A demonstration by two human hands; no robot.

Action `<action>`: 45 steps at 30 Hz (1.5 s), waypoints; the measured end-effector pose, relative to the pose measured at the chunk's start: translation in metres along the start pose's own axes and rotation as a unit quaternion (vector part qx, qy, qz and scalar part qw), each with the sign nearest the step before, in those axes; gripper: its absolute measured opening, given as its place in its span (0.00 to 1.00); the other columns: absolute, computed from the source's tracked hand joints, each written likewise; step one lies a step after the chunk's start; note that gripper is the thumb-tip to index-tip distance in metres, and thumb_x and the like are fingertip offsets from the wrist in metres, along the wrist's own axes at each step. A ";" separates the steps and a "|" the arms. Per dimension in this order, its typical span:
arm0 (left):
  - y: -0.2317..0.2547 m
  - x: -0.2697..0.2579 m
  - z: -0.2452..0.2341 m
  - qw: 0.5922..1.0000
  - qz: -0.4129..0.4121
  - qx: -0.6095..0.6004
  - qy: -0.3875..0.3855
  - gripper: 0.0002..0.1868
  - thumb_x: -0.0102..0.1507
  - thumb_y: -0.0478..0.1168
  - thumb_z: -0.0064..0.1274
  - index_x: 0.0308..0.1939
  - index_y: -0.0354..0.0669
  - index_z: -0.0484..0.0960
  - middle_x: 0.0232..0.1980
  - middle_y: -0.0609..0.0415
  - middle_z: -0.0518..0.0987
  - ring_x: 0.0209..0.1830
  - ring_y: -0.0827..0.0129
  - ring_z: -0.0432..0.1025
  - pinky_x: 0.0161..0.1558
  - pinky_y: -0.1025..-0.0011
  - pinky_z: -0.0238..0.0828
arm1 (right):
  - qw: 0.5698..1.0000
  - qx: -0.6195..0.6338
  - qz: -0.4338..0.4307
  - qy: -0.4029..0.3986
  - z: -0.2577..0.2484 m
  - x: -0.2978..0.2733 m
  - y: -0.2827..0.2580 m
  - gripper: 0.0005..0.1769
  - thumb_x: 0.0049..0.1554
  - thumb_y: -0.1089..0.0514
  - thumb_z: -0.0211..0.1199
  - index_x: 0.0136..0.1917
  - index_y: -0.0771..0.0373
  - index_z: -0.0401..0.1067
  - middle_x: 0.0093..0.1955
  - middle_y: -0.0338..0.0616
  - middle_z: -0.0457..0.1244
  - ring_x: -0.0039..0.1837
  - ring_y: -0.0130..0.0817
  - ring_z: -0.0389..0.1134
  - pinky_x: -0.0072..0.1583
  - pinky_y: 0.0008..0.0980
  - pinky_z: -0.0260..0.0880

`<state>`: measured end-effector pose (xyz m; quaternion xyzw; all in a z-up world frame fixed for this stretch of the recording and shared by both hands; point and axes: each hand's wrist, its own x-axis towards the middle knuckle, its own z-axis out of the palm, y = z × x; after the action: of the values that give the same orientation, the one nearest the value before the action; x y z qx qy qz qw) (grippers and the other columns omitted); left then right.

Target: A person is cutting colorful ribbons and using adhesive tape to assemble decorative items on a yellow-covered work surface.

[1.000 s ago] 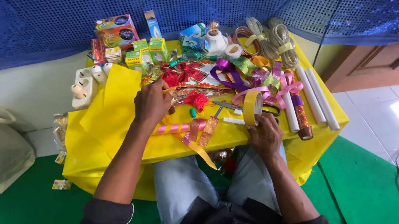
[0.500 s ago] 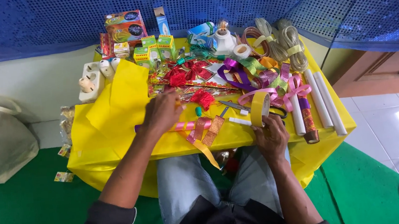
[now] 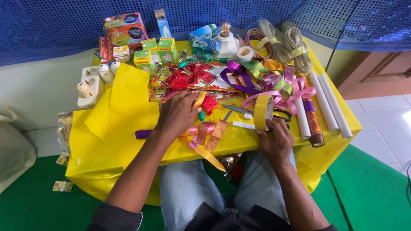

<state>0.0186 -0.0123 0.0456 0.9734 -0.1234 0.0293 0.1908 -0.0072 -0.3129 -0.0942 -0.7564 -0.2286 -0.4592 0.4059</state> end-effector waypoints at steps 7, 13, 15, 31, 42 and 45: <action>-0.007 0.028 0.042 0.998 0.040 0.035 -0.043 0.12 0.64 0.42 0.56 0.51 0.48 0.83 0.51 0.50 0.80 0.53 0.48 0.78 0.49 0.49 0.79 | 1.000 0.015 0.010 0.007 -0.001 0.009 -0.012 0.13 0.60 0.53 0.68 0.50 0.65 0.76 0.42 0.48 0.63 0.35 0.38 0.62 0.34 0.31 0.65; -0.003 0.033 0.050 0.998 0.048 0.028 -0.039 0.12 0.66 0.43 0.54 0.51 0.46 0.83 0.50 0.47 0.79 0.50 0.45 0.78 0.49 0.48 0.79 | 1.000 -0.001 0.018 0.014 0.001 0.009 -0.015 0.13 0.60 0.51 0.68 0.50 0.63 0.76 0.42 0.47 0.65 0.35 0.39 0.62 0.34 0.30 0.64; 0.026 0.018 0.027 0.999 0.038 0.005 -0.027 0.11 0.66 0.43 0.52 0.51 0.50 0.82 0.50 0.50 0.79 0.50 0.48 0.79 0.49 0.50 0.80 | 1.000 -0.030 0.008 0.002 0.000 0.006 -0.013 0.15 0.62 0.48 0.66 0.51 0.62 0.74 0.43 0.45 0.64 0.35 0.37 0.61 0.34 0.33 0.63; 0.109 -0.011 0.053 0.910 0.253 -0.287 0.158 0.16 0.68 0.42 0.55 0.57 0.38 0.81 0.57 0.42 0.77 0.53 0.45 0.78 0.51 0.53 0.79 | 0.999 -0.046 0.016 -0.003 0.000 -0.007 0.004 0.16 0.60 0.44 0.66 0.53 0.56 0.77 0.47 0.43 0.65 0.41 0.41 0.67 0.38 0.34 0.70; 0.100 -0.007 0.054 0.905 0.233 -0.313 0.170 0.12 0.66 0.38 0.59 0.52 0.38 0.85 0.46 0.46 0.79 0.40 0.57 0.81 0.44 0.63 0.82 | 0.999 -0.015 0.024 -0.023 0.000 -0.006 -0.001 0.13 0.58 0.50 0.68 0.53 0.57 0.77 0.45 0.45 0.65 0.35 0.38 0.63 0.33 0.33 0.68; 0.099 -0.008 0.056 0.902 0.221 -0.328 0.172 0.08 0.66 0.38 0.60 0.48 0.40 0.85 0.44 0.49 0.79 0.39 0.59 0.81 0.44 0.64 0.82 | 1.000 0.002 0.021 -0.021 0.001 -0.005 0.000 0.13 0.60 0.49 0.66 0.53 0.58 0.78 0.45 0.46 0.66 0.36 0.38 0.64 0.33 0.30 0.68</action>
<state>-0.0130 -0.1202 0.0288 0.7831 -0.3035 0.1956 0.5063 -0.0089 -0.3118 -0.0991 -0.7696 -0.2220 -0.4346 0.4118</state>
